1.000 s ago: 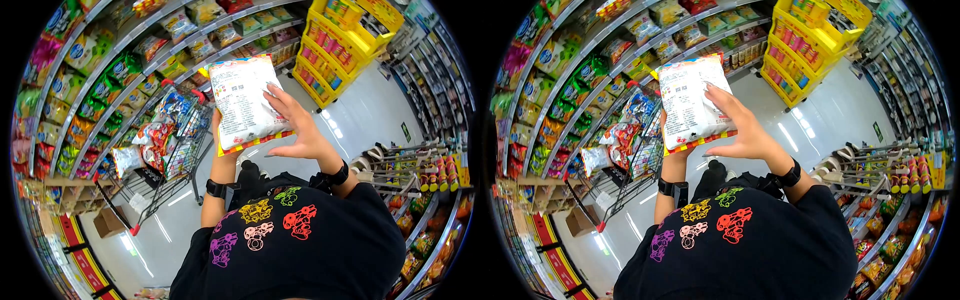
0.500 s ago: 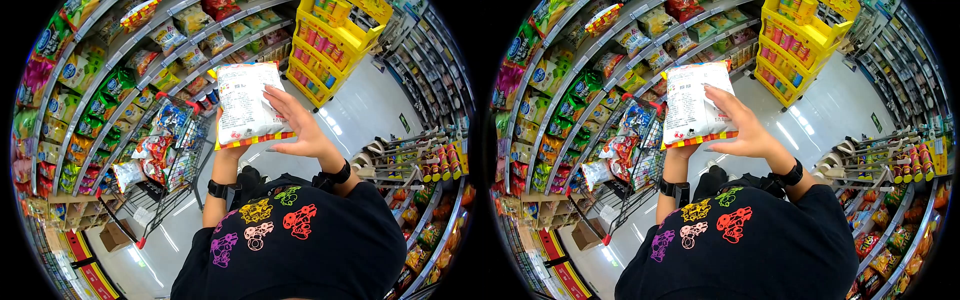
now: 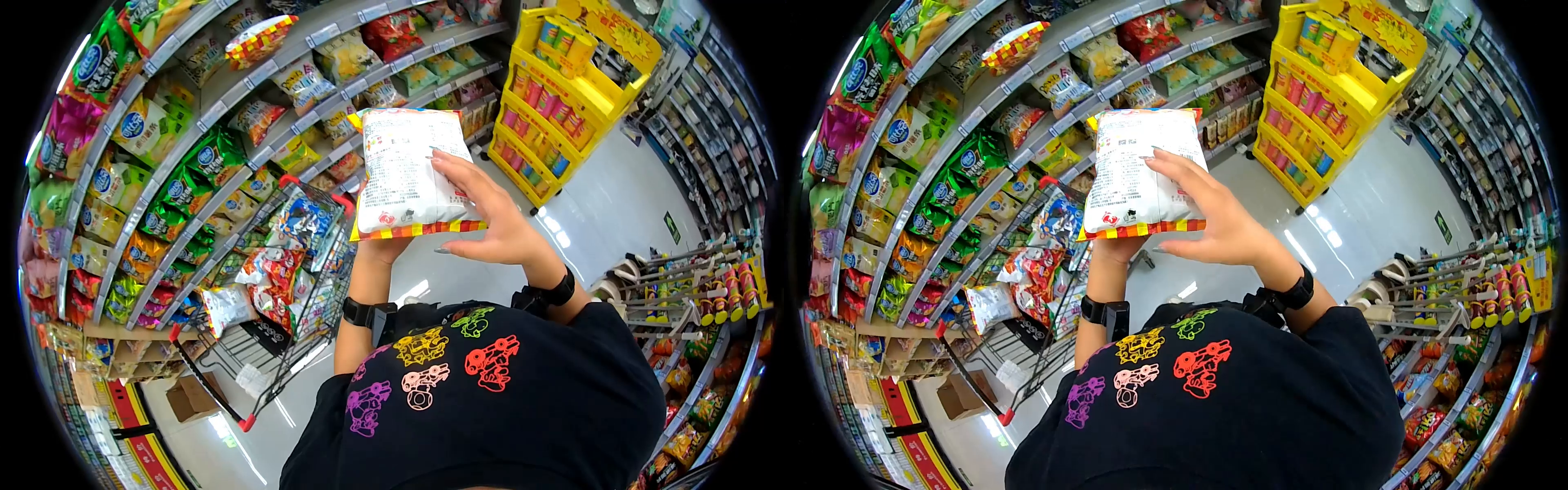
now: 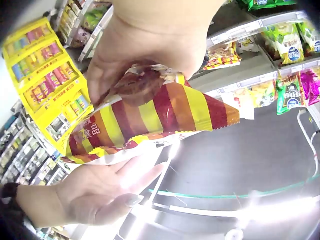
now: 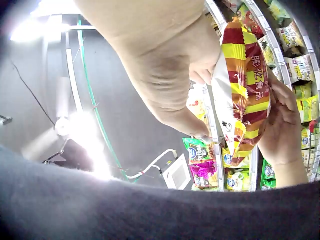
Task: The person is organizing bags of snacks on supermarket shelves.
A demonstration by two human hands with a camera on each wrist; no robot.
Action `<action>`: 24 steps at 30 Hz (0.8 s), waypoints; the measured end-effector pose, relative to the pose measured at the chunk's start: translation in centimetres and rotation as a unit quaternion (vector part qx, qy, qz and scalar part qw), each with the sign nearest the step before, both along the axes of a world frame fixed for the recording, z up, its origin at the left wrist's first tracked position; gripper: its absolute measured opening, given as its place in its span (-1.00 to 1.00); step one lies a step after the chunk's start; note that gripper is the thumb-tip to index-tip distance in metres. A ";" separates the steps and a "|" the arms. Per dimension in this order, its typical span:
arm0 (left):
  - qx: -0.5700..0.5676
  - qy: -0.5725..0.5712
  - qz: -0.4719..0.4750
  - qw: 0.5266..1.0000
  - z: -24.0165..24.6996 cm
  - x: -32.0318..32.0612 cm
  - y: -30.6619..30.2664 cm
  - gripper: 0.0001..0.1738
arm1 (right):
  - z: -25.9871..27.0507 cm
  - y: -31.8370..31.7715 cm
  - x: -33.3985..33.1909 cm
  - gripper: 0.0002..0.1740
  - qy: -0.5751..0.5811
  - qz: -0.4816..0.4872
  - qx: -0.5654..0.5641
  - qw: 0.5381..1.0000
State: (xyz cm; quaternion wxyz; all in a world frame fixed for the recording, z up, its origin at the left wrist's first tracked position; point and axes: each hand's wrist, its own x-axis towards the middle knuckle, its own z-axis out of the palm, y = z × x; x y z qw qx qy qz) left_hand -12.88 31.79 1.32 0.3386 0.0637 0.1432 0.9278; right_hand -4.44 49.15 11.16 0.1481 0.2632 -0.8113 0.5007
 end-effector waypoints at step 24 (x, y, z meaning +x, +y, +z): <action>-0.060 0.032 0.040 0.997 -0.3 -15.1 -5.8 -0.35 | -2.3 -5.9 -16.5 -0.24 0.122 -0.154 0.196 0.961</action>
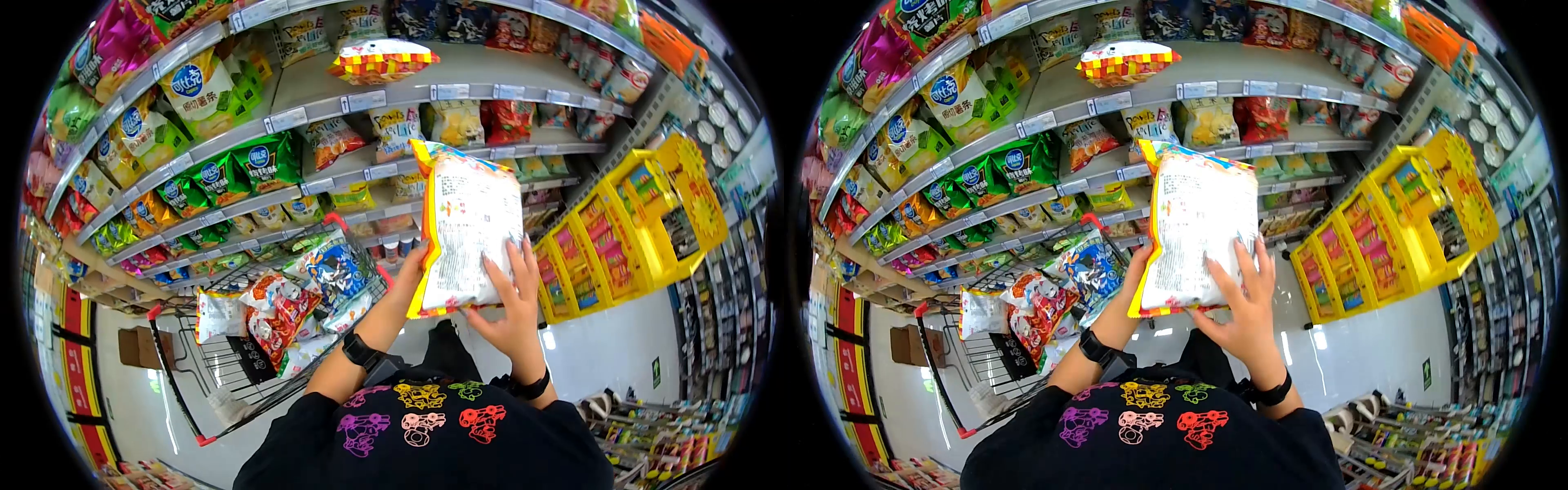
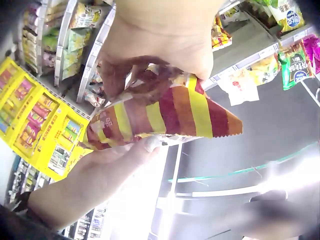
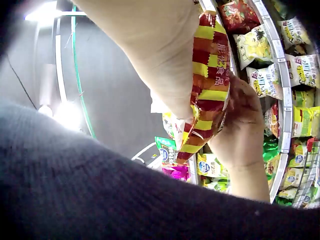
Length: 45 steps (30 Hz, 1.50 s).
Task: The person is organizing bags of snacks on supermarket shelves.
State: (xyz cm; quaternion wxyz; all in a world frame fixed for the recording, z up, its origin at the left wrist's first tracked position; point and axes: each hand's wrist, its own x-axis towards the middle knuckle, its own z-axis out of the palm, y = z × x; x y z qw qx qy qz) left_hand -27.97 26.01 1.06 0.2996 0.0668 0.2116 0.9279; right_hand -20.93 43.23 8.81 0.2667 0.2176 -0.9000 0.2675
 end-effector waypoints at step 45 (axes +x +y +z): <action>-0.125 0.124 0.032 0.984 9.0 -30.2 6.9 -0.03 | 7.2 5.0 -43.4 -0.54 0.240 -0.065 0.100 0.963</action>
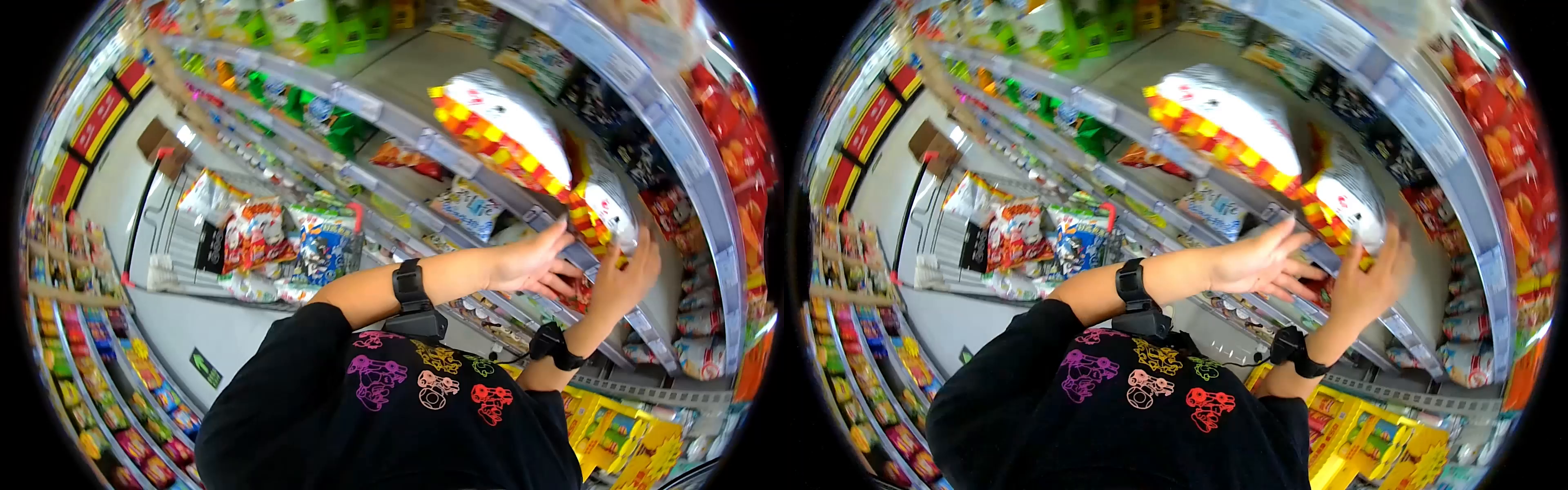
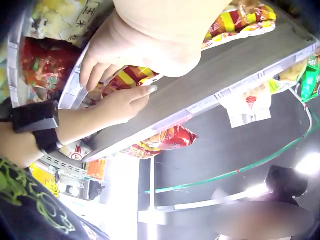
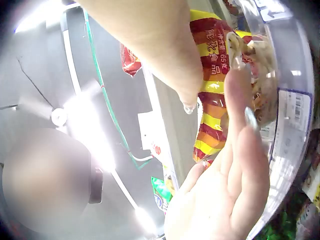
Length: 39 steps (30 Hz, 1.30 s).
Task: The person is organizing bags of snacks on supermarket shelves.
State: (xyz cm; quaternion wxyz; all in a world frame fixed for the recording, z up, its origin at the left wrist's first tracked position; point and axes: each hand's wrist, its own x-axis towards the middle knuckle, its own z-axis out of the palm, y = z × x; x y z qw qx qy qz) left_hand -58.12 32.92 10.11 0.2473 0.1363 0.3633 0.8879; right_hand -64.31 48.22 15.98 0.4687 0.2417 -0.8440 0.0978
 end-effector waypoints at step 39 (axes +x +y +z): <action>0.362 -0.372 0.645 0.560 -26.4 48.9 -28.1 -0.50 | -22.8 -37.1 37.4 -0.62 -0.362 0.661 0.266 0.601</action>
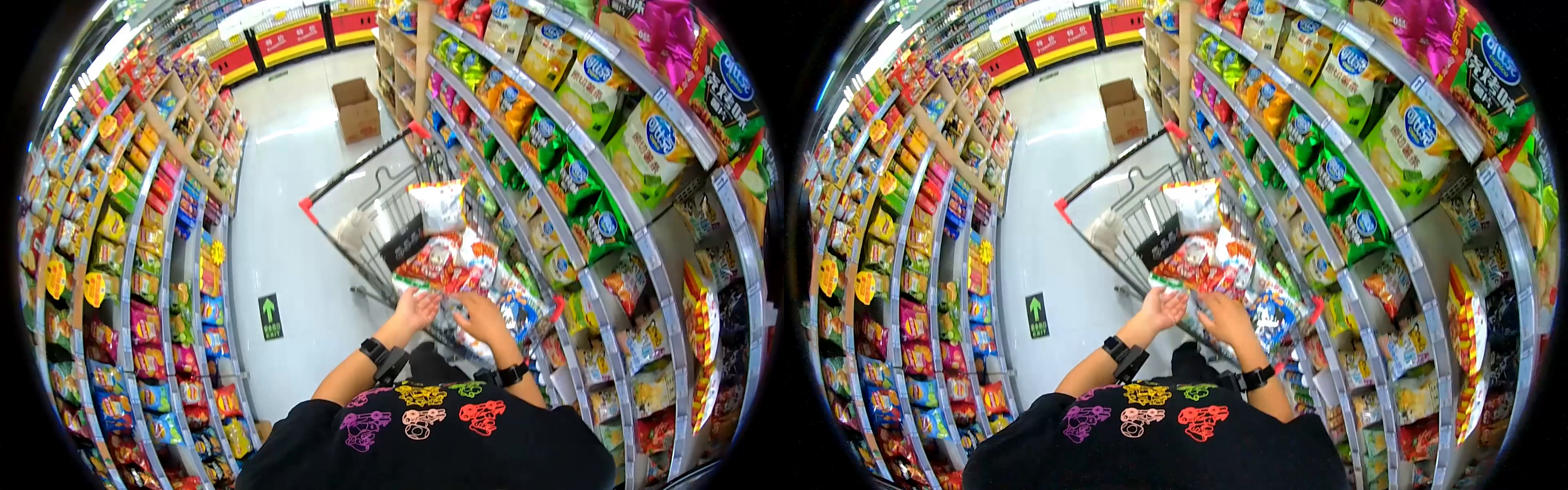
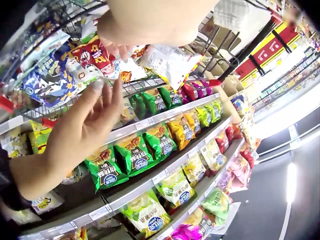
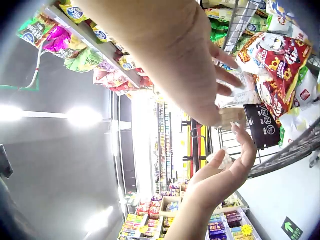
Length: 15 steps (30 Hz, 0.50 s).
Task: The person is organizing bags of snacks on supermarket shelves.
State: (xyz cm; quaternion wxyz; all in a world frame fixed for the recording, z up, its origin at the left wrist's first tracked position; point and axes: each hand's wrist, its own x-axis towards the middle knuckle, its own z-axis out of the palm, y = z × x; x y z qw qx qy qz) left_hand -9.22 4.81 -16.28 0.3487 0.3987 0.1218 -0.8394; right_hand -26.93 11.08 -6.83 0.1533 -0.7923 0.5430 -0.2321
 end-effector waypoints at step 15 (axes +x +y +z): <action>0.045 -0.095 -0.066 0.992 -2.0 -5.4 -11.0 -0.45 | -6.7 -9.1 -9.2 -0.45 0.125 -0.119 0.265 0.949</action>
